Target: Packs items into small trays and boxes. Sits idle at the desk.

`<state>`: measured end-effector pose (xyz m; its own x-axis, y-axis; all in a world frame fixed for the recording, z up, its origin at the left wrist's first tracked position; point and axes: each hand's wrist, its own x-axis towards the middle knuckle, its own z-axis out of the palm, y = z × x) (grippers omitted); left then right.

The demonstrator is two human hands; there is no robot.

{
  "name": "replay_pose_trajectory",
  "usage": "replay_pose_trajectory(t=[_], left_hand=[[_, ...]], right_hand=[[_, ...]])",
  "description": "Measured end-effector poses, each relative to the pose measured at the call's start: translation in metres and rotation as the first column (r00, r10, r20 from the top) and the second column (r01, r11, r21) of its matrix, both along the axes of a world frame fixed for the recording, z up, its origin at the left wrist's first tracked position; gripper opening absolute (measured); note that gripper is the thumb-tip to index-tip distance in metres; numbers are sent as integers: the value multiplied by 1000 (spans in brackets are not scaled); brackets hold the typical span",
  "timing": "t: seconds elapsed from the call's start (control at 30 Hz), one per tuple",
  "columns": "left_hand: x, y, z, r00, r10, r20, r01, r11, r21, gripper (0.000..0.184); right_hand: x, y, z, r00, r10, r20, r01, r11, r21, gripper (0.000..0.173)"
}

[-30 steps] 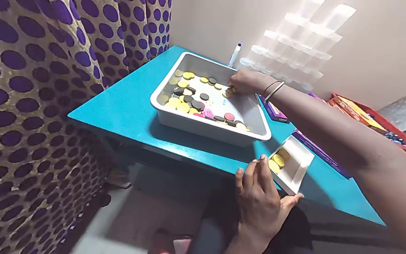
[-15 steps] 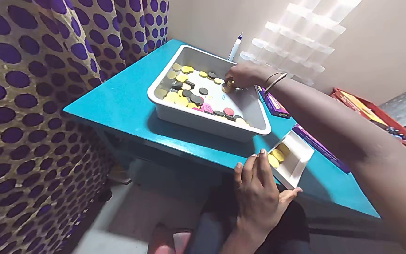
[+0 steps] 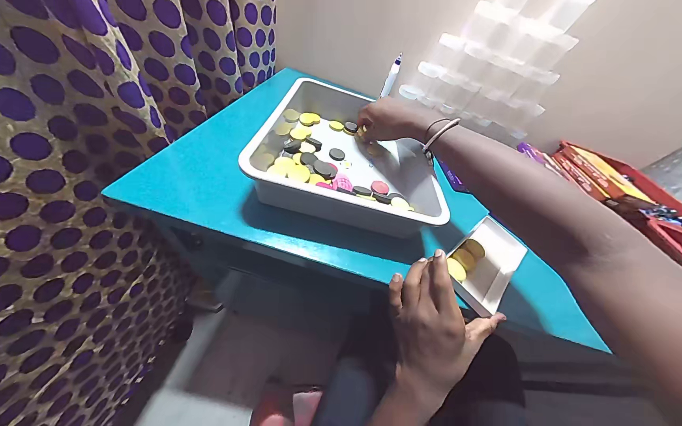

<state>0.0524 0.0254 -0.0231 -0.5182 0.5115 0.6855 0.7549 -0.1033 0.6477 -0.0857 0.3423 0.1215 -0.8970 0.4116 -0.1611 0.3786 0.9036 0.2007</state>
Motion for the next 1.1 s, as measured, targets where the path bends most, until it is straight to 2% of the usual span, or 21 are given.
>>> replay_pose_trajectory(t=[0.07,0.13,0.23,0.33,0.43,0.53,0.67,0.83,1.1], left_hand=[[-1,0,0,1000,4,-1,-4,1000,6,92],[0,0,-1,1000,6,3,-6,1000,6,92],[0,0,0,1000,5,7,-5,1000,10,93],[3,-1,-3,1000,-5,17,5,1000,9,96],[4,2,-6,999,-31,17,31,999,21,99],[3,4,-7,1000,-30,10,30,999,34,99],[1,5,-7,1000,-28,-6,28,999,36,101],[2,4,-4,999,-33,-12,33,999,7,104],[2,2,-2,999,-20,-27,20,1000,-21,105]], right_hand=[[-7,-2,-7,999,-40,30,39,999,28,31],[-4,-3,-7,1000,-15,19,14,1000,14,31],[21,-23,15,997,13,-78,-14,1000,-9,29],[74,-73,48,963,-71,-262,58,997,-55,32],[150,-118,63,929,-147,-339,136,989,-55,30],[224,-152,51,939,-140,-315,152,988,14,27],[279,-171,15,936,-187,-298,179,982,-53,26],[289,-164,-24,905,-162,-393,128,985,-112,29],[292,-159,-27,747,-449,-491,241,870,-430,32]])
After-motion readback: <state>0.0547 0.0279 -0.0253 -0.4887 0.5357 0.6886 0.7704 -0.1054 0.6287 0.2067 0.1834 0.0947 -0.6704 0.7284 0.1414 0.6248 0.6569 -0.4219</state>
